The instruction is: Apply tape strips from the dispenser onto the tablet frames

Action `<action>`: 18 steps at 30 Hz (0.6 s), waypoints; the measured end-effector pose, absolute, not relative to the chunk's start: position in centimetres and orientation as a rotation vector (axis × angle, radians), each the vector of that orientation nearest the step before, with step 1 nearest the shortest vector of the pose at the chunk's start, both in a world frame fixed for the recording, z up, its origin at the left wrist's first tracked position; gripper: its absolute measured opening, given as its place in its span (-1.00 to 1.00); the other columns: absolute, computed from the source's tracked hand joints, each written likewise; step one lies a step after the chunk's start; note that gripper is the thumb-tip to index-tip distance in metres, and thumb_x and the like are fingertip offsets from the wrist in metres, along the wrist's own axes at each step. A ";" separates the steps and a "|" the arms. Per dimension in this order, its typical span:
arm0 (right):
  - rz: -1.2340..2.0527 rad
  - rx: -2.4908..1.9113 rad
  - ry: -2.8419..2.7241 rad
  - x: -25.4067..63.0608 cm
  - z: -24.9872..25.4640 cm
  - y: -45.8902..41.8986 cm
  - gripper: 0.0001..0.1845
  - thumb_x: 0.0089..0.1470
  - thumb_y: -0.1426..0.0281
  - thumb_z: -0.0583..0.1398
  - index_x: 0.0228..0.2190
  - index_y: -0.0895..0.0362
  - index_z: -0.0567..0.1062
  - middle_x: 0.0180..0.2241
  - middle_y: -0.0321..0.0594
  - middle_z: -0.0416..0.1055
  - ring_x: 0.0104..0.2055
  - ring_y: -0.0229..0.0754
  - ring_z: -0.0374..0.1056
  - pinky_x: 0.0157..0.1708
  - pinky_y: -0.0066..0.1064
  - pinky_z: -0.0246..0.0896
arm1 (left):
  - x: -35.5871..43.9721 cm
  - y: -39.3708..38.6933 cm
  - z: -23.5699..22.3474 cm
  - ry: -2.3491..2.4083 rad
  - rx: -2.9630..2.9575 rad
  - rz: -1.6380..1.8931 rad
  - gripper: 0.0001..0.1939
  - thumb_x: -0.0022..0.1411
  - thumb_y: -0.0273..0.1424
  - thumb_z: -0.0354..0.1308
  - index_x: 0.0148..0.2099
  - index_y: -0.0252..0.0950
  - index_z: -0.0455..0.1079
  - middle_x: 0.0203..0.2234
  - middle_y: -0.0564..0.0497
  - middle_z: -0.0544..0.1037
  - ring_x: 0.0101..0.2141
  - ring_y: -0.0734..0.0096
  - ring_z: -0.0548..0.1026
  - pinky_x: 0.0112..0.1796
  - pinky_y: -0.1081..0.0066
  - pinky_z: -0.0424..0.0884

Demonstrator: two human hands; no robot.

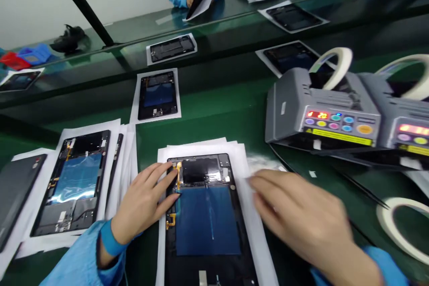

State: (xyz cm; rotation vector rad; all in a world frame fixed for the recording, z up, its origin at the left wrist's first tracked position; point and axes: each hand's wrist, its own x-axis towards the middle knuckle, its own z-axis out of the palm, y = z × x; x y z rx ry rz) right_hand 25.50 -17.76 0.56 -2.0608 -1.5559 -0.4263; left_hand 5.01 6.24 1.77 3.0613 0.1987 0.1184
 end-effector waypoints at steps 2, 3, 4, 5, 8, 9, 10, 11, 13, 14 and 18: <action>-0.444 -1.948 -1.733 23.0 1.4 -12.4 -0.86 0.09 0.48 0.19 -0.26 0.10 0.45 -0.26 -0.23 0.50 -0.29 -0.24 0.42 -0.31 -0.39 0.31 | 5.0 6.3 1.5 0.214 3.033 0.085 -0.54 0.29 -0.26 0.07 0.18 -0.33 0.25 0.13 -0.17 0.34 0.08 -0.01 0.29 -0.01 0.05 0.35; -0.443 -1.927 -1.769 22.2 1.5 -10.0 -0.89 0.11 0.49 0.16 -0.28 0.12 0.45 -0.28 -0.23 0.50 -0.30 -0.25 0.42 -0.32 -0.41 0.30 | 5.0 6.3 1.3 0.227 3.016 0.072 -0.52 0.28 -0.25 0.07 0.19 -0.33 0.24 0.14 -0.16 0.33 0.08 -0.01 0.28 0.00 0.04 0.33; -0.439 -1.916 -1.782 21.7 1.3 -8.0 -0.90 0.12 0.50 0.14 -0.30 0.13 0.44 -0.29 -0.23 0.50 -0.31 -0.26 0.42 -0.34 -0.42 0.29 | 5.0 6.3 1.2 0.240 2.998 0.064 -0.51 0.28 -0.24 0.07 0.20 -0.32 0.23 0.15 -0.16 0.32 0.08 -0.01 0.28 0.00 0.04 0.32; -0.434 -1.918 -1.780 21.3 1.0 -6.4 -0.90 0.12 0.50 0.13 -0.31 0.14 0.44 -0.29 -0.24 0.49 -0.33 -0.26 0.42 -0.37 -0.43 0.28 | 4.9 6.3 1.0 0.253 2.981 0.060 -0.50 0.28 -0.23 0.06 0.20 -0.32 0.23 0.15 -0.15 0.32 0.08 0.00 0.29 0.01 0.04 0.31; -0.419 -1.929 -1.778 21.0 -0.5 -4.2 -0.90 0.12 0.50 0.12 -0.31 0.16 0.45 -0.30 -0.23 0.50 -0.36 -0.27 0.42 -0.40 -0.44 0.25 | 4.6 6.2 0.4 0.279 2.943 0.076 -0.51 0.30 -0.20 0.02 0.20 -0.29 0.23 0.15 -0.13 0.32 0.06 0.03 0.29 0.02 0.06 0.28; -0.409 -1.931 -1.785 21.0 -0.9 -4.0 -0.90 0.12 0.51 0.13 -0.30 0.16 0.45 -0.31 -0.24 0.50 -0.37 -0.27 0.42 -0.40 -0.44 0.25 | 4.5 6.1 0.2 0.281 2.931 0.087 -0.52 0.31 -0.19 0.00 0.20 -0.28 0.23 0.15 -0.12 0.32 0.06 0.05 0.29 0.02 0.07 0.27; -0.397 -1.933 -1.793 21.0 -1.2 -4.0 -0.90 0.12 0.51 0.14 -0.30 0.16 0.45 -0.32 -0.24 0.50 -0.37 -0.27 0.42 -0.40 -0.44 0.26 | 4.5 6.1 0.0 0.283 2.920 0.098 -0.52 0.32 -0.18 -0.02 0.21 -0.27 0.23 0.15 -0.11 0.32 0.06 0.06 0.29 0.02 0.08 0.27; -0.385 -1.936 -1.803 21.1 -1.4 -4.1 -0.90 0.12 0.51 0.15 -0.29 0.16 0.45 -0.32 -0.24 0.50 -0.37 -0.27 0.42 -0.39 -0.43 0.26 | 4.4 6.0 -0.1 0.284 2.911 0.103 -0.51 0.32 -0.18 -0.03 0.21 -0.27 0.22 0.16 -0.10 0.31 0.06 0.06 0.28 0.02 0.09 0.26; -0.361 -1.941 -1.814 21.1 -1.6 -4.4 -0.91 0.12 0.50 0.15 -0.28 0.16 0.45 -0.34 -0.24 0.50 -0.36 -0.25 0.43 -0.35 -0.41 0.28 | 4.4 5.9 -0.2 0.289 2.897 0.097 -0.50 0.33 -0.17 -0.06 0.23 -0.27 0.20 0.18 -0.08 0.28 0.06 0.07 0.28 0.02 0.10 0.25; -0.346 -1.947 -1.811 21.1 -1.7 -4.5 -0.90 0.12 0.49 0.15 -0.28 0.16 0.45 -0.33 -0.24 0.50 -0.34 -0.24 0.43 -0.33 -0.40 0.29 | 4.3 5.9 -0.3 0.293 2.894 0.087 -0.50 0.33 -0.16 -0.07 0.23 -0.26 0.19 0.19 -0.07 0.27 0.06 0.08 0.28 0.03 0.11 0.24; -0.304 -1.950 -1.806 21.2 -1.8 -4.5 -0.88 0.13 0.48 0.15 -0.25 0.14 0.46 -0.34 -0.23 0.50 -0.31 -0.22 0.44 -0.24 -0.38 0.31 | 4.3 5.8 -0.3 0.304 2.892 0.076 -0.49 0.33 -0.16 -0.06 0.23 -0.28 0.18 0.19 -0.09 0.27 0.06 0.10 0.28 0.03 0.12 0.25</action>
